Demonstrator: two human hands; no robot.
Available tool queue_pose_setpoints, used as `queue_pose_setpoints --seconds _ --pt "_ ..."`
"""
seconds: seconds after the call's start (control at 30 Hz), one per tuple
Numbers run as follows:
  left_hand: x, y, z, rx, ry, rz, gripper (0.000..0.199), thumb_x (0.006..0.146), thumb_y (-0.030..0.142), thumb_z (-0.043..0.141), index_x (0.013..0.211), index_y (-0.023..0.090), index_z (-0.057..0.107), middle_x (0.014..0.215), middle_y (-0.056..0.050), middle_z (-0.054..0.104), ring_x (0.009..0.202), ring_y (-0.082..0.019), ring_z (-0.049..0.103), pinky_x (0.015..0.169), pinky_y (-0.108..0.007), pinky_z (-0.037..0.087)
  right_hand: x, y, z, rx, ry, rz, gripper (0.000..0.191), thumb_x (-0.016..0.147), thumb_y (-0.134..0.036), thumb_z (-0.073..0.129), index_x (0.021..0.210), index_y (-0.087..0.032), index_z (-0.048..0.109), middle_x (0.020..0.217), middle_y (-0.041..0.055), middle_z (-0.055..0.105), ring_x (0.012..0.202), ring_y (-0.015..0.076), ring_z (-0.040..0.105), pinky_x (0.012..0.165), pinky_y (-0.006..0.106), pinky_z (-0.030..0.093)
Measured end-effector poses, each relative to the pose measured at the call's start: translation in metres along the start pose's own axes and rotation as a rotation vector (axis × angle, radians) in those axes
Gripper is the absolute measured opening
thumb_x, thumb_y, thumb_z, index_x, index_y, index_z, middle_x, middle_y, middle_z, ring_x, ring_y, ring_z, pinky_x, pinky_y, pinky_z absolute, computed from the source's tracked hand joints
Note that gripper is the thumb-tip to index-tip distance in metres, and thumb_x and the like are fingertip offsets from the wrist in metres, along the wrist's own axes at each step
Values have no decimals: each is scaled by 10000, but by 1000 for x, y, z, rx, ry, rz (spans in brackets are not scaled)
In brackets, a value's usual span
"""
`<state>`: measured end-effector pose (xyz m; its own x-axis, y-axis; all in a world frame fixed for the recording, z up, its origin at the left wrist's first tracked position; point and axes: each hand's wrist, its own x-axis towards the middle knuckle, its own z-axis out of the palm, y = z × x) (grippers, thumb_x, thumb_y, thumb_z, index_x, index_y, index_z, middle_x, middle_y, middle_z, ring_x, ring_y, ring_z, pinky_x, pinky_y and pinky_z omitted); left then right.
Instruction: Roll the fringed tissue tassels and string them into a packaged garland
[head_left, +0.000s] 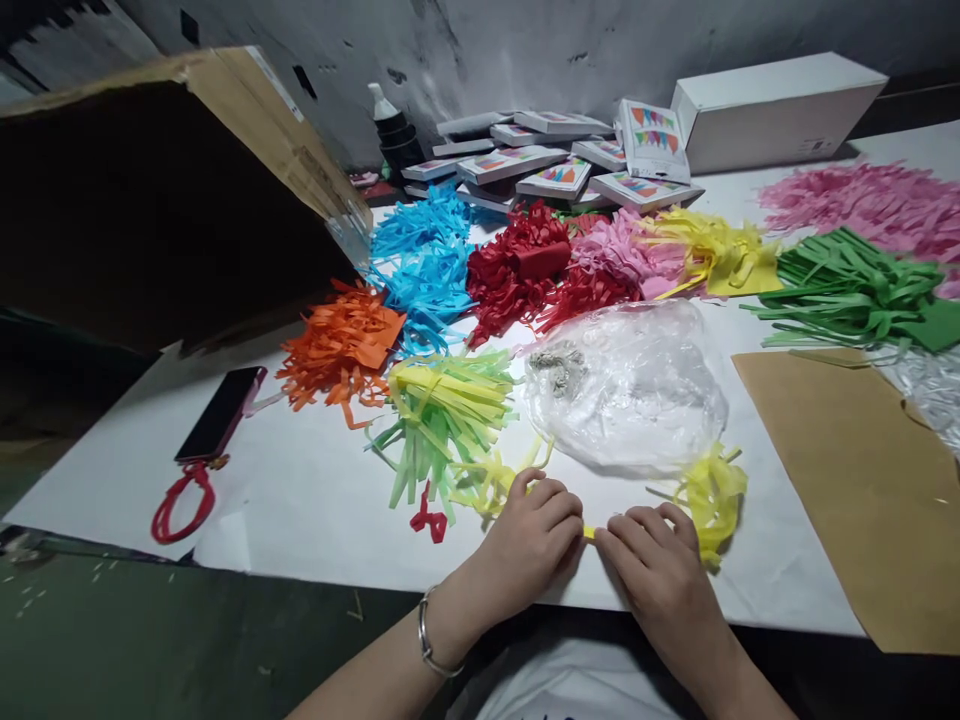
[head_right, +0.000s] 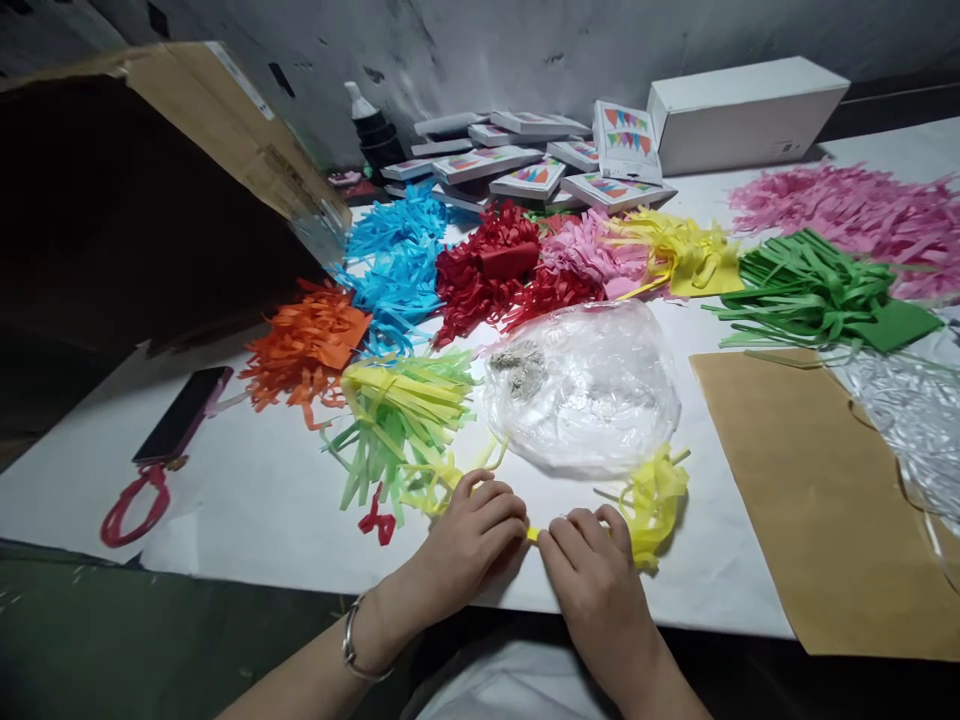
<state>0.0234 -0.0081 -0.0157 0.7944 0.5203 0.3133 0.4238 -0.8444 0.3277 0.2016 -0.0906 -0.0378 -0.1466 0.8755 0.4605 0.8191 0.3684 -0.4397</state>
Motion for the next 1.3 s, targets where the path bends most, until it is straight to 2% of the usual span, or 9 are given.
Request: queue_pose_setpoints --seconds 0.23,0.47,0.6,0.73,0.8,1.0,1.1,1.2,1.3 --pt "-6 0 -1 -57 -25 -103 140 978 208 553 852 187 611 923 -24 709 875 -191 580 933 -423 390 -30 22 -27 -11 97 -35 227 952 -33 526 1062 -163 677 944 68 715 964 229 594 1058 490 357" --pt "5 9 -1 66 -98 -212 141 935 130 532 816 175 592 925 -56 672 849 -220 566 901 -470 379 -19 9 -21 -180 15 202 144 986 -158 541 884 -200 633 866 29 676 890 219 616 1040 504 307" --pt "8 9 -3 126 -122 -62 160 926 54 530 886 179 621 957 -43 678 885 -212 566 969 -487 339 -14 4 -17 -250 40 247 200 980 -157 512 823 -198 628 836 35 673 863 228 617 1052 535 288" --pt "8 6 -1 166 -201 193 152 966 106 537 867 162 638 867 -31 654 836 -211 560 954 -489 350 -15 2 -13 -107 46 119 235 984 -104 469 969 -208 679 933 36 702 977 217 614 1124 524 250" --pt "9 5 3 108 -236 189 222 973 109 516 790 156 634 837 -47 650 801 -211 563 878 -450 400 -14 2 -10 -71 42 59 227 981 -105 482 1046 -193 680 943 42 708 984 214 607 1124 505 265" --pt "17 9 -6 -194 -217 -85 226 985 131 489 898 143 698 900 -77 705 784 -169 637 723 -292 489 -5 6 -15 -64 70 -20 215 992 -96 486 984 -175 686 895 38 717 928 195 618 1068 465 327" --pt "18 16 -20 -733 -290 -422 214 989 260 546 983 170 740 836 -32 721 724 -135 625 669 -241 476 1 2 -34 -33 128 -117 228 986 -81 491 1074 -161 686 935 50 734 965 211 635 1056 473 344" --pt "19 25 -25 -1394 -342 -810 336 793 471 782 814 139 733 596 29 593 529 -87 456 526 -221 346 11 -5 -52 34 202 -164 246 950 -34 540 1120 -146 677 912 52 729 934 203 649 1018 460 384" --pt "21 35 -20 -1711 -239 -925 433 631 481 905 711 126 671 514 72 480 470 -44 326 490 -211 246 19 -10 -59 206 226 -94 247 921 -6 572 1083 -158 679 865 45 686 848 176 640 909 403 464"
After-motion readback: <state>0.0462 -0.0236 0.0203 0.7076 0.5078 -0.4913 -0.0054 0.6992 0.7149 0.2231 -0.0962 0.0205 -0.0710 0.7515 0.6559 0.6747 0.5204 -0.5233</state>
